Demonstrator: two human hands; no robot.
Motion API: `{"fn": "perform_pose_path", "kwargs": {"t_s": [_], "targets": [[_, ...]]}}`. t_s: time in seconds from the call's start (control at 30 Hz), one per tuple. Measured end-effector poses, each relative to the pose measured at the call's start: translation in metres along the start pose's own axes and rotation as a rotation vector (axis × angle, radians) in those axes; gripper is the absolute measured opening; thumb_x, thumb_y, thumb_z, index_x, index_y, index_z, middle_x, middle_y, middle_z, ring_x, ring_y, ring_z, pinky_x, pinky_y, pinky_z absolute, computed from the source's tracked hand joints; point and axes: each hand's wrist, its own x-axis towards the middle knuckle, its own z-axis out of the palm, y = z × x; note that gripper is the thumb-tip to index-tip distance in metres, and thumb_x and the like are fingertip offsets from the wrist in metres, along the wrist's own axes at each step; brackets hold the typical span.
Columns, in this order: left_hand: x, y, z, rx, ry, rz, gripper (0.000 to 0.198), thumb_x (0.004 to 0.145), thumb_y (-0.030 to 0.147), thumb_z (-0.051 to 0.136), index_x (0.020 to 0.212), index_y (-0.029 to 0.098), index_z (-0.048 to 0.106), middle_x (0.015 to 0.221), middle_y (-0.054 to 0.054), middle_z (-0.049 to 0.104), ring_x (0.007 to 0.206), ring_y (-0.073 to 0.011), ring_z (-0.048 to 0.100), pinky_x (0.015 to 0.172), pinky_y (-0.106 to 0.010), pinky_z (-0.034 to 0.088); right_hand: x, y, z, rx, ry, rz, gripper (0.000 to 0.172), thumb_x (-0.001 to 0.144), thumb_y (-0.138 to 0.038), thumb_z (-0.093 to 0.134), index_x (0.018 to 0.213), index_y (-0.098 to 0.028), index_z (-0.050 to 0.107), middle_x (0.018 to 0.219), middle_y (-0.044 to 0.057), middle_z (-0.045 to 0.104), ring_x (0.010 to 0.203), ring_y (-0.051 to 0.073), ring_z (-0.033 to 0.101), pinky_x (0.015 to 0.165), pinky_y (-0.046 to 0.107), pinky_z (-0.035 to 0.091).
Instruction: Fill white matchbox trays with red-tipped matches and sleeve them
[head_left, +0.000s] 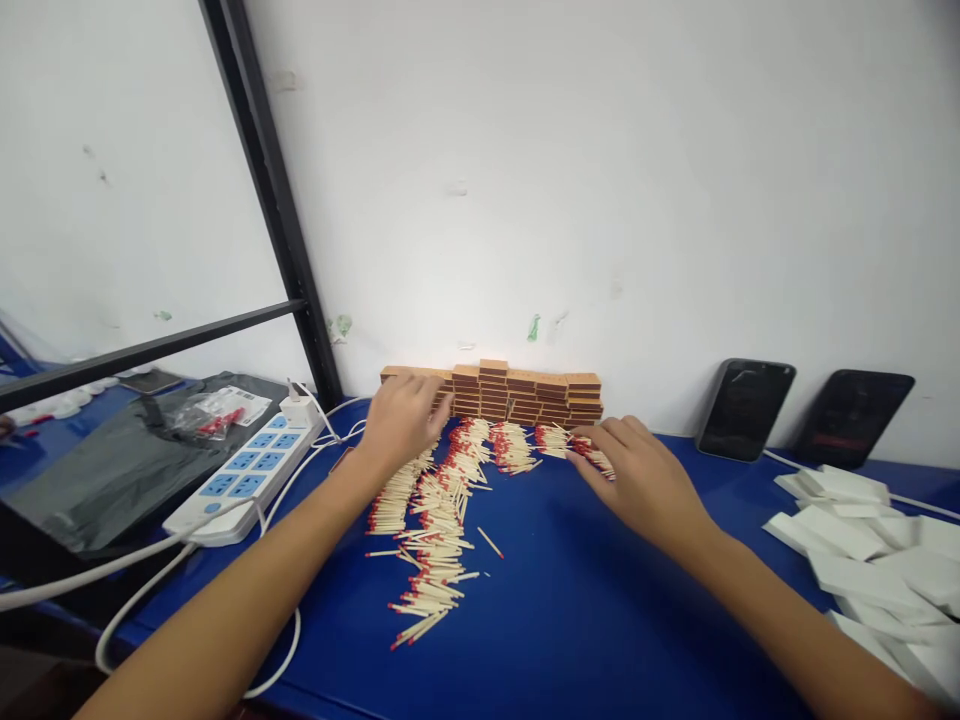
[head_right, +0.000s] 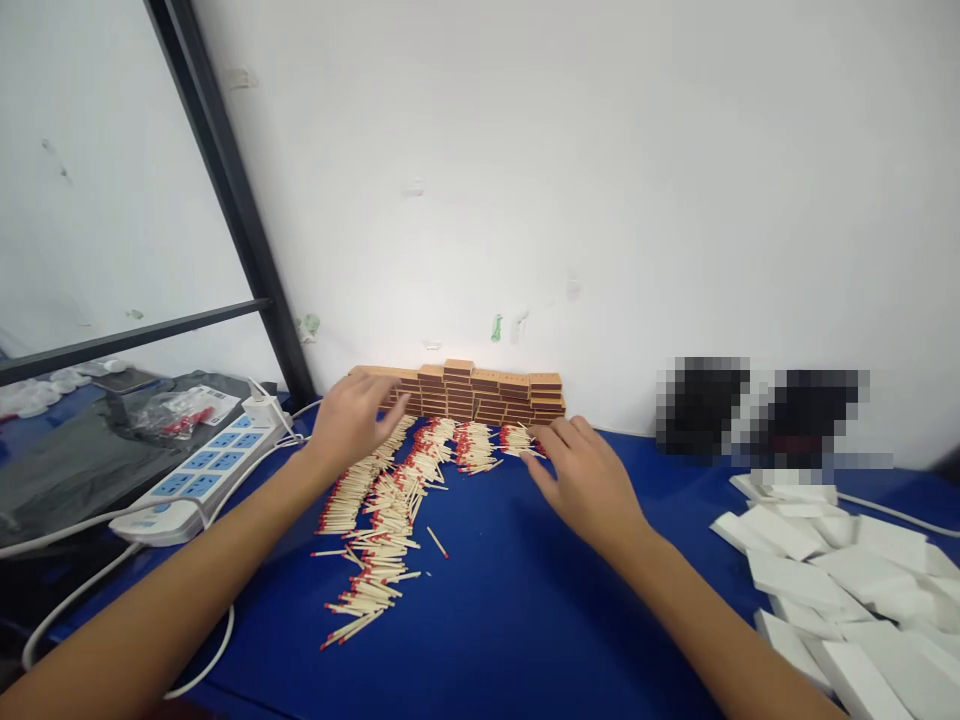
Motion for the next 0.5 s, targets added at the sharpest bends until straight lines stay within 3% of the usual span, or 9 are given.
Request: {"fn": "perform_pose_path", "kwargs": {"t_s": [0.1, 0.23, 0.37, 0.5], "targets": [[-0.01, 0.012, 0.005, -0.013, 0.055, 0.137, 0.024, 0.105, 0.033, 0.058, 0.09, 0.019, 0.069, 0.082, -0.01, 0.072, 0.085, -0.0267, 0.065, 0.078, -0.04, 0.047, 0.021, 0.006, 0.008, -0.043, -0.034, -0.056, 0.034, 0.106, -0.037, 0.052, 0.127, -0.017, 0.069, 0.109, 0.017, 0.072, 0.104, 0.035, 0.061, 0.086, 0.048, 0.049], [-0.01, 0.002, 0.008, -0.01, 0.139, 0.173, 0.024, 0.106, 0.029, 0.055, 0.089, 0.018, 0.069, 0.081, -0.009, 0.072, 0.082, -0.0266, 0.063, 0.073, -0.04, 0.045, 0.069, 0.007, 0.032, -0.169, -0.104, -0.098, 0.044, 0.102, -0.039, 0.059, 0.138, -0.014, 0.059, 0.125, 0.021, 0.067, 0.114, 0.038, 0.055, 0.091, 0.049, 0.046], [-0.008, -0.006, 0.007, 0.001, 0.199, 0.176, 0.025, 0.106, 0.028, 0.054, 0.088, 0.018, 0.068, 0.082, -0.009, 0.072, 0.083, -0.0266, 0.064, 0.073, -0.041, 0.044, 0.104, 0.014, 0.056, -0.269, -0.174, -0.078, 0.041, 0.101, -0.043, 0.059, 0.13, -0.013, 0.061, 0.122, 0.021, 0.065, 0.112, 0.038, 0.053, 0.088, 0.046, 0.043], [-0.008, -0.006, 0.007, 0.01, 0.234, 0.183, 0.026, 0.105, 0.026, 0.054, 0.084, 0.018, 0.067, 0.079, -0.008, 0.071, 0.081, -0.0256, 0.063, 0.073, -0.04, 0.044, 0.111, 0.024, 0.062, -0.246, -0.176, -0.094, 0.04, 0.102, -0.048, 0.057, 0.122, -0.015, 0.062, 0.116, 0.019, 0.064, 0.108, 0.036, 0.053, 0.087, 0.044, 0.042]]}}
